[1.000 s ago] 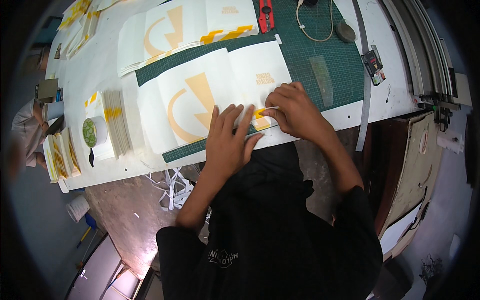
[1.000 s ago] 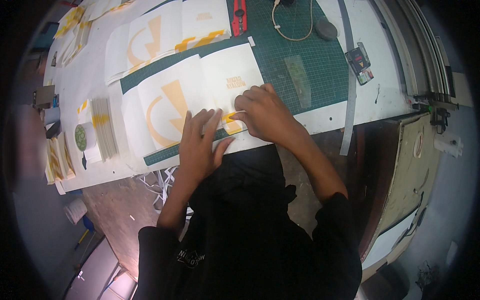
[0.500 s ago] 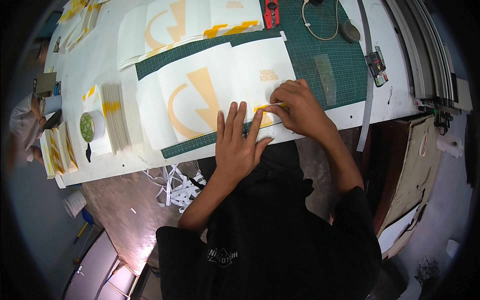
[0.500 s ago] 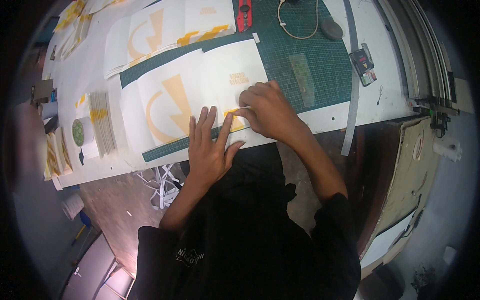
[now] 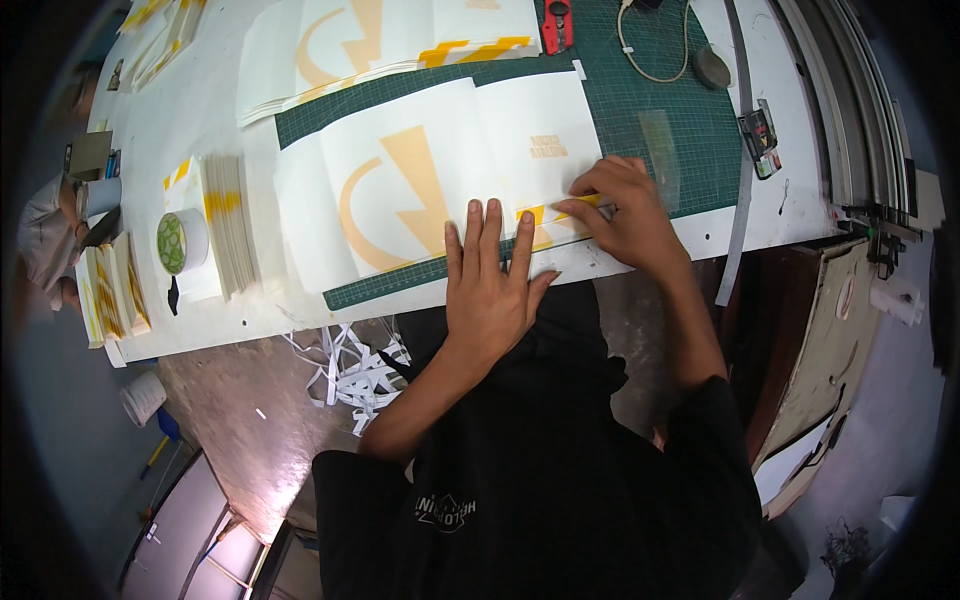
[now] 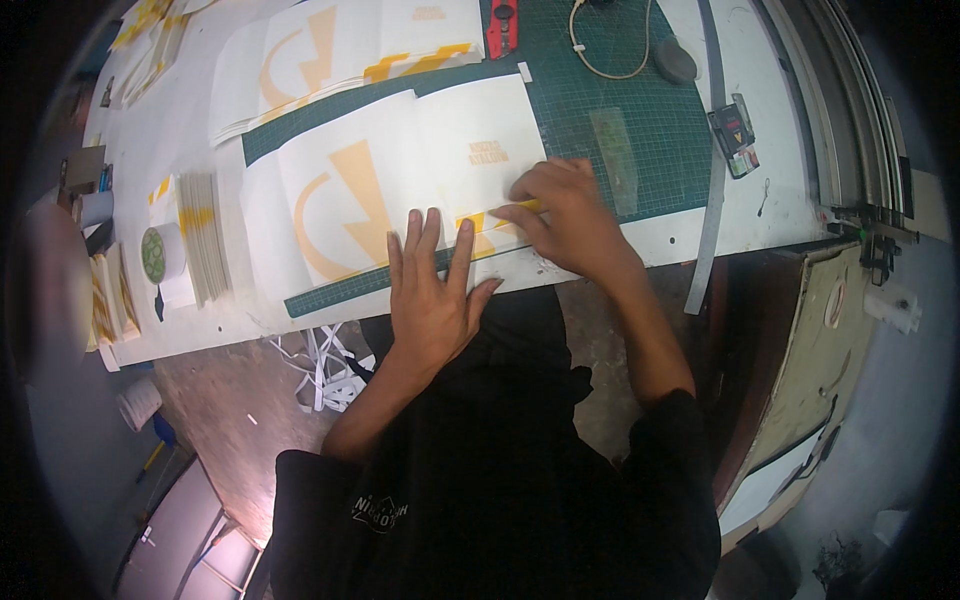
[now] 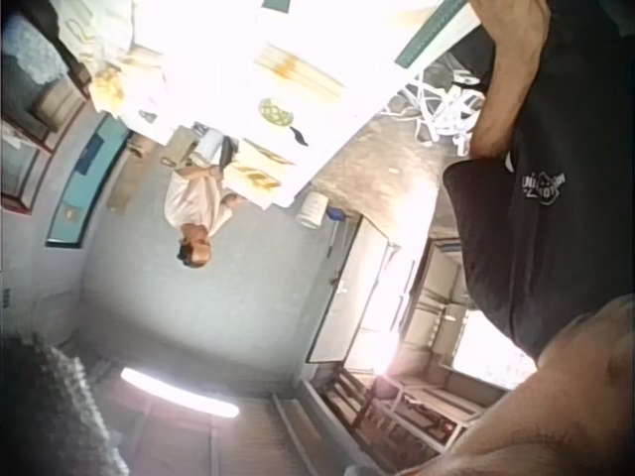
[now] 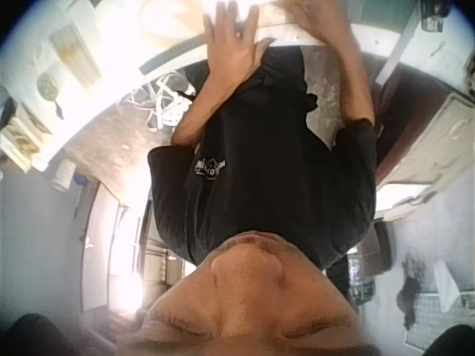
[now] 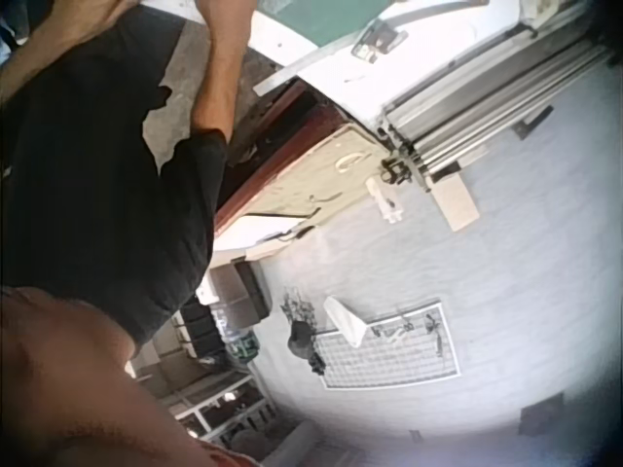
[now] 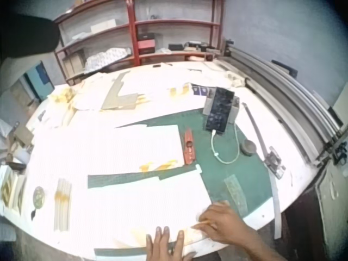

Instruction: The person applies strips of yellow tape to the edges of white paper sheets on a green cutting mat. They smooth the tape down with their fingers and peel back the paper to ensure adhesion, repeating the process for multiple sheets.

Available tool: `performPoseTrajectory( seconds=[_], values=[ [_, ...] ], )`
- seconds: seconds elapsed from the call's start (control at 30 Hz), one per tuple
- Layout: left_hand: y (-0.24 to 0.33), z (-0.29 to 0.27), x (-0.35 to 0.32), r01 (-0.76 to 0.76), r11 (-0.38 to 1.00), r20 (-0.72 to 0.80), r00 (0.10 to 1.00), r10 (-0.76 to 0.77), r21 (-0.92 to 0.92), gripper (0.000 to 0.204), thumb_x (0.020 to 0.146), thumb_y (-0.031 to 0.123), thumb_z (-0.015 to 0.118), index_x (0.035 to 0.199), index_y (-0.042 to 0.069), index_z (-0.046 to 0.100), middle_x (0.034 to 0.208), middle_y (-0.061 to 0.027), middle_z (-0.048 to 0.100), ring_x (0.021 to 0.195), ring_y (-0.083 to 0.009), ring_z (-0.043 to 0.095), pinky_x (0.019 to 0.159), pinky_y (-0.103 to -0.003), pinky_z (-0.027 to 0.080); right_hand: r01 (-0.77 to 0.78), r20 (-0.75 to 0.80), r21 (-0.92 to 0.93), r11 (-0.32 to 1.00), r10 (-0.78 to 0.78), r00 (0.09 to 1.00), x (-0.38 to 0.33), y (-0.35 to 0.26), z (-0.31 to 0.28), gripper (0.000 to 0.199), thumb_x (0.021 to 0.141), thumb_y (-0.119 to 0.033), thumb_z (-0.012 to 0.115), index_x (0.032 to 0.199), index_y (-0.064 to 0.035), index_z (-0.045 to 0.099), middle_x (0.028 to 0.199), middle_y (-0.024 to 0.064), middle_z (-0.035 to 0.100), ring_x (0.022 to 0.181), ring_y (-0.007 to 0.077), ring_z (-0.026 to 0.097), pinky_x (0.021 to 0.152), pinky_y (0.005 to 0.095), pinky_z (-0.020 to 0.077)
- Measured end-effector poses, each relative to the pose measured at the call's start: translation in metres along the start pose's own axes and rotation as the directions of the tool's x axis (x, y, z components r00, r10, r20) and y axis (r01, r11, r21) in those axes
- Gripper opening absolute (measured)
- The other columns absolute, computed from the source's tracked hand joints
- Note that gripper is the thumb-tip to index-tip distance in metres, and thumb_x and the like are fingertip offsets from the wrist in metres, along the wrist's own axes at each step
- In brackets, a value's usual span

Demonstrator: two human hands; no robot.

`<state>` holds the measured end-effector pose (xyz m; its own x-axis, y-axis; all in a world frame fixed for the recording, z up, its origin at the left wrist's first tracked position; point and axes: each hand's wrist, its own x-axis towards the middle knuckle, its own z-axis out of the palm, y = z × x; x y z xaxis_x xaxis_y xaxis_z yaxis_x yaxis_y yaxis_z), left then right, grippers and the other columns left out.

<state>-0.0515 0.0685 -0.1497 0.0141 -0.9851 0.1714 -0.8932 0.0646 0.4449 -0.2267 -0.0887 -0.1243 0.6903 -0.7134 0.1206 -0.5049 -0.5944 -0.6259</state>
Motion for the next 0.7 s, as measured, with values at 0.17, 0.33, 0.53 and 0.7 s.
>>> performPoseTrajectory(
  seconds=[0.17, 0.33, 0.53, 0.7],
  values=[
    [0.000, 0.002, 0.000, 0.002, 1.000, -0.018, 1.000, -0.002, 0.001, 0.077, 0.091, 0.034, 0.083, 0.156, 0.008, 0.051, 0.159, -0.0326, 0.039, 0.151, -0.0531, 0.035, 0.120, -0.072, 0.028, -0.063, -0.084, 0.005, 0.998, 0.064, 0.994, -0.011, 0.007, -0.002, 0.015, 0.089, -0.018, 0.084, 0.090, -0.0063, 0.076, 0.088, 0.0054, 0.072, 0.085, 0.0228, 0.061, 0.089, 0.0400, 0.0409],
    [0.001, 0.002, 0.000, -0.005, 1.000, -0.033, 0.999, 0.006, 0.015, 0.073, 0.094, 0.034, 0.080, 0.154, 0.005, 0.052, 0.159, -0.0324, 0.039, 0.150, -0.0543, 0.036, 0.120, -0.073, 0.028, -0.078, -0.136, 0.051, 0.996, 0.084, 0.987, -0.012, 0.009, 0.001, 0.016, 0.088, -0.019, 0.086, 0.088, -0.0067, 0.076, 0.085, 0.0047, 0.072, 0.084, 0.0217, 0.061, 0.087, 0.0393, 0.0408],
    [0.000, 0.002, 0.001, -0.024, 0.998, -0.033, 0.999, 0.026, 0.058, 0.071, 0.097, 0.037, 0.075, 0.155, 0.003, 0.051, 0.158, -0.0338, 0.040, 0.150, -0.0550, 0.037, 0.119, -0.073, 0.028, -0.026, -0.233, 0.021, 0.999, 0.030, 0.972, -0.013, 0.011, 0.009, 0.016, 0.084, -0.015, 0.089, 0.086, -0.0061, 0.075, 0.080, 0.0042, 0.070, 0.074, 0.0199, 0.058, 0.077, 0.0372, 0.0403],
    [0.001, 0.002, 0.000, -0.031, 0.997, -0.032, 0.999, 0.033, 0.069, 0.071, 0.098, 0.036, 0.075, 0.156, 0.003, 0.050, 0.158, -0.0340, 0.039, 0.150, -0.0546, 0.037, 0.120, -0.072, 0.028, -0.028, -0.233, 0.005, 1.000, 0.029, 0.972, -0.016, 0.013, 0.011, 0.018, 0.086, -0.019, 0.087, 0.086, -0.0071, 0.074, 0.084, 0.0044, 0.071, 0.083, 0.0219, 0.062, 0.085, 0.0395, 0.0412]
  ],
)
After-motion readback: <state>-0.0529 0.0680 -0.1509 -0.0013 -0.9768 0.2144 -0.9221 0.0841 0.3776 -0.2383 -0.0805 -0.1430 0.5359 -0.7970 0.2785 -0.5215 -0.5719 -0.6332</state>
